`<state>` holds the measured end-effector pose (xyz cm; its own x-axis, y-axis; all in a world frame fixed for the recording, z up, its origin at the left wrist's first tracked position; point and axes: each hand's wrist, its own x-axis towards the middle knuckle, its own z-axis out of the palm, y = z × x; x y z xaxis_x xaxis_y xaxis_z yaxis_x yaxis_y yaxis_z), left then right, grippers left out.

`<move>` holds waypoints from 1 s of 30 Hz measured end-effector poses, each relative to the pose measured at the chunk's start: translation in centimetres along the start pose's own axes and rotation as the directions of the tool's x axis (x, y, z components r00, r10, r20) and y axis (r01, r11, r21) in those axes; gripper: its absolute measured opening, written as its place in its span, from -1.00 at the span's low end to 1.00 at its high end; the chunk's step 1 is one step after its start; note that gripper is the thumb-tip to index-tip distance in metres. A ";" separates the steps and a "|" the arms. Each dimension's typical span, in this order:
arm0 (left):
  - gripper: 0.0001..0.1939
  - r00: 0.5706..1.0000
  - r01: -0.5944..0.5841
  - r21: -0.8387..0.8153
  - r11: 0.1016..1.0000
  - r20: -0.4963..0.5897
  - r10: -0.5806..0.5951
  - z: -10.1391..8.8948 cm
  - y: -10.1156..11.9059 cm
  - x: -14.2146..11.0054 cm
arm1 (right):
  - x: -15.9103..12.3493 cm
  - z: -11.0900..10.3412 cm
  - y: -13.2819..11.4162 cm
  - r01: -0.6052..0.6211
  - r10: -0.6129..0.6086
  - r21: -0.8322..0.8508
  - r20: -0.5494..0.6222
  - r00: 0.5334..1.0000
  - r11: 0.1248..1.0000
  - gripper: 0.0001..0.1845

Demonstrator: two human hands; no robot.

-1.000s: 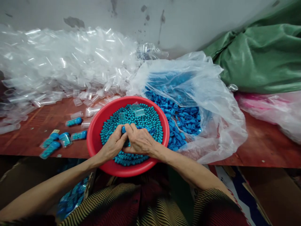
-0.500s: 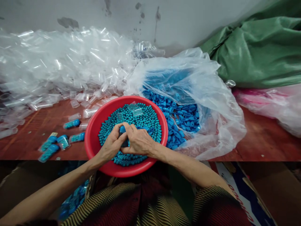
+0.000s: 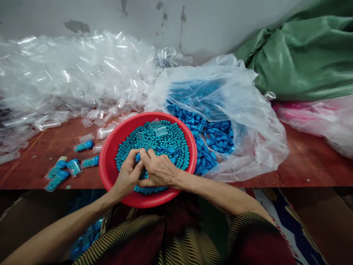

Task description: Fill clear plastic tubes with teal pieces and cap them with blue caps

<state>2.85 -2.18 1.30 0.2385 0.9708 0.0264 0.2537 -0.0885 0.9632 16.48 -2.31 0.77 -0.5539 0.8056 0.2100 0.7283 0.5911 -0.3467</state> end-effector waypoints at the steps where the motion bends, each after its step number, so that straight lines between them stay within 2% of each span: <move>1: -0.86 1.000 0.016 -0.021 1.000 0.022 -0.016 -0.2 0.1 0.2 | 0.0 0.1 0.0 -0.006 0.007 0.025 -0.023 1.000 1.000 -0.13; 6: -0.73 0.984 0.139 -0.289 0.947 0.149 -0.099 -1.1 0.5 1.4 | 0.1 -1.0 0.7 0.000 0.020 0.167 -0.117 0.993 0.986 -0.19; 8: -0.71 0.973 0.201 -0.353 0.914 0.183 -0.143 -1.5 0.3 1.6 | 0.1 -1.6 1.2 -0.005 0.030 0.302 -0.079 0.996 0.953 -0.19; 10: -0.68 0.961 0.246 -0.364 0.898 0.211 -0.178 -1.7 -0.2 1.5 | 0.0 -2.0 1.6 -0.038 0.063 0.458 -0.038 0.997 0.888 -0.32; 12: -0.67 0.959 0.236 -0.307 0.922 0.224 -0.171 -1.8 -0.5 1.3 | 0.0 -2.2 1.9 -0.088 0.123 0.580 -0.022 0.992 0.810 -0.53; 14: -0.70 0.970 0.167 -0.196 0.966 0.206 -0.126 -1.7 -0.6 1.1 | 0.1 -2.2 2.2 -0.147 0.192 0.680 0.010 0.981 0.718 -0.67; 18: -0.72 0.997 -0.035 0.080 0.996 0.069 0.029 -1.5 -0.4 0.8 | 0.1 -1.9 2.3 -0.220 0.249 0.838 0.105 0.963 0.499 -0.79; 20: -0.72 0.994 -0.109 0.172 0.979 0.030 0.105 -1.4 -0.4 0.6 | 0.0 -1.7 2.3 -0.228 0.262 0.869 0.119 0.958 0.439 -0.84; 24: -0.79 0.978 -0.206 0.277 0.939 0.022 0.208 -1.3 -1.0 0.4 | -0.6 -1.3 2.2 -0.232 0.272 0.885 0.126 0.954 0.404 -0.90; 27: -0.80 0.973 -0.227 0.312 0.923 0.027 0.230 -1.2 -1.5 0.2 | -0.9 -0.9 2.3 -0.227 0.276 0.891 0.121 0.954 0.394 -0.89; 30: -0.73 0.972 -0.229 0.321 0.919 0.021 0.235 -1.2 -1.6 0.1 | -0.9 -0.7 2.3 -0.232 0.276 0.891 0.127 0.953 0.391 -0.86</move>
<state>1.33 -1.67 0.10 0.3114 0.9179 0.2458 0.4795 -0.3751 0.7934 18.93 -1.70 0.43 -0.3781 0.9257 -0.0118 0.0538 0.0092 -0.9985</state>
